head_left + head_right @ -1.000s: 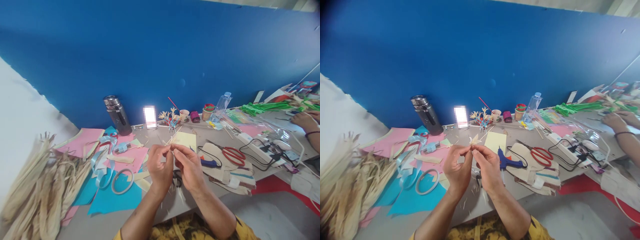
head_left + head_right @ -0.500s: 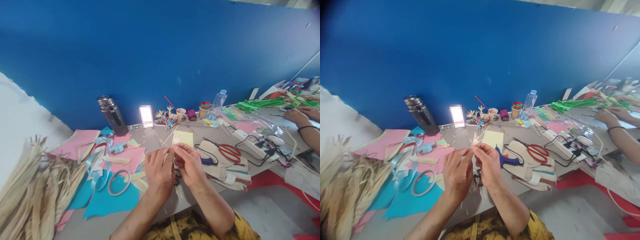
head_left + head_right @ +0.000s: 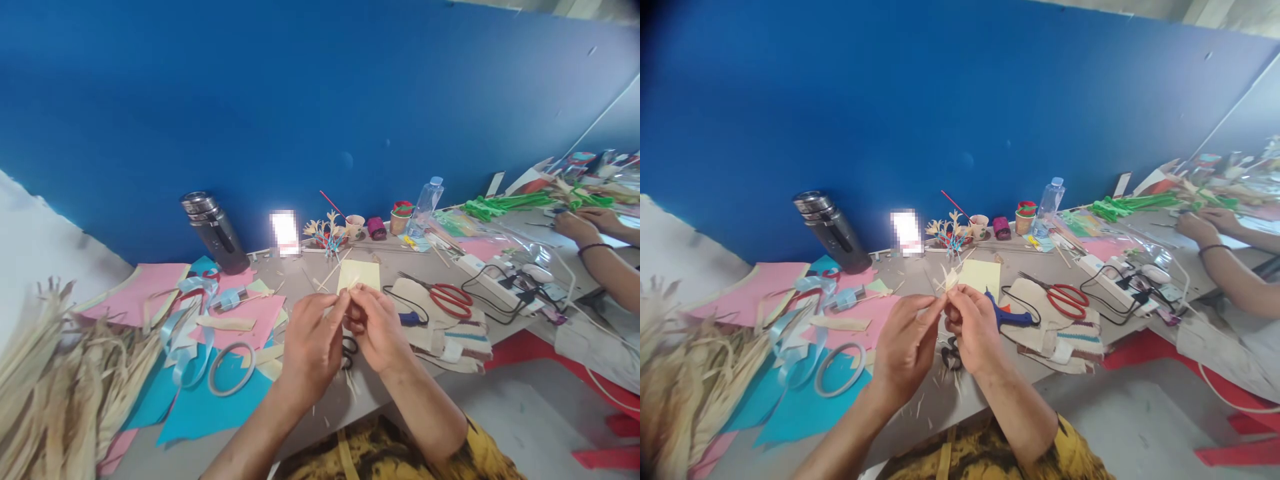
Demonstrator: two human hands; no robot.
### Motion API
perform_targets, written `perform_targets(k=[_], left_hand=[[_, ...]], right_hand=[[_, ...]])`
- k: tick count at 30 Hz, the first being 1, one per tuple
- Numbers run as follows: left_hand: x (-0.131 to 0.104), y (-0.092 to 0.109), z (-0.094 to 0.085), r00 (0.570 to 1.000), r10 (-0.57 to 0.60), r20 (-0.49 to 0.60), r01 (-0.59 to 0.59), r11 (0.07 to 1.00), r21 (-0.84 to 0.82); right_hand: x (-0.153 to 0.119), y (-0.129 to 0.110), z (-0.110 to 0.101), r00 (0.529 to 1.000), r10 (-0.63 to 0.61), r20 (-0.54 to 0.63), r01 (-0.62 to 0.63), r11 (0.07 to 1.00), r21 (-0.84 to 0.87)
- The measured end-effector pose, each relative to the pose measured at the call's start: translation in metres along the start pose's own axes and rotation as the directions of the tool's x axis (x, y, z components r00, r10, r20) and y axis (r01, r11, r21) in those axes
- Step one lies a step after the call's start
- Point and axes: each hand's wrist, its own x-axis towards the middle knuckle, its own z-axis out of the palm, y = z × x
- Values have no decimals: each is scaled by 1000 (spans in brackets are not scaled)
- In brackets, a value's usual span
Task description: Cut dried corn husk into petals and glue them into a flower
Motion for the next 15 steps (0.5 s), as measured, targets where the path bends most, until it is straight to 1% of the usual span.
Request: perform_targets(k=[1,2,3,4,5,6,7,8,10,12,15], left_hand=[[1,0,-2,994,-108,-17,106,988,-108],[1,1,-4,968,-252,-22,240,944,-225],[2,1,-5,912,-410,-5,384,858,-342],[2,2,-6,832,-554,32,508,736,-447],[3,3,-6,747,-660,85,595,605,-529],[3,3,-7,676,-724,140,647,490,-584],[3,4,-7,626,-756,190,678,408,-612],[4,5,-7,596,-769,231,701,357,-618],[5,7,-7,561,-780,275,729,309,-610],[6,10,-9,539,-789,295,740,276,-614],[7,11,-12,521,-788,327,736,220,-640]], right_hand=[[-2,0,0,999,3,44,-3,1000,-8],[-3,1,0,996,5,88,-3,1000,-21],[-4,1,-1,992,3,127,2,999,-40],[-5,2,-2,987,-3,158,14,998,-65],[-6,3,-4,983,-14,181,33,995,-99],[-7,3,-6,980,-31,198,61,988,-145],[-7,3,-7,976,-51,209,95,974,-205],[-8,3,-9,973,-73,218,133,953,-273],[-10,1,-11,962,-132,238,222,885,-409],[-12,-1,-12,944,-191,269,307,812,-497],[-15,-3,-11,914,-248,321,393,742,-543]])
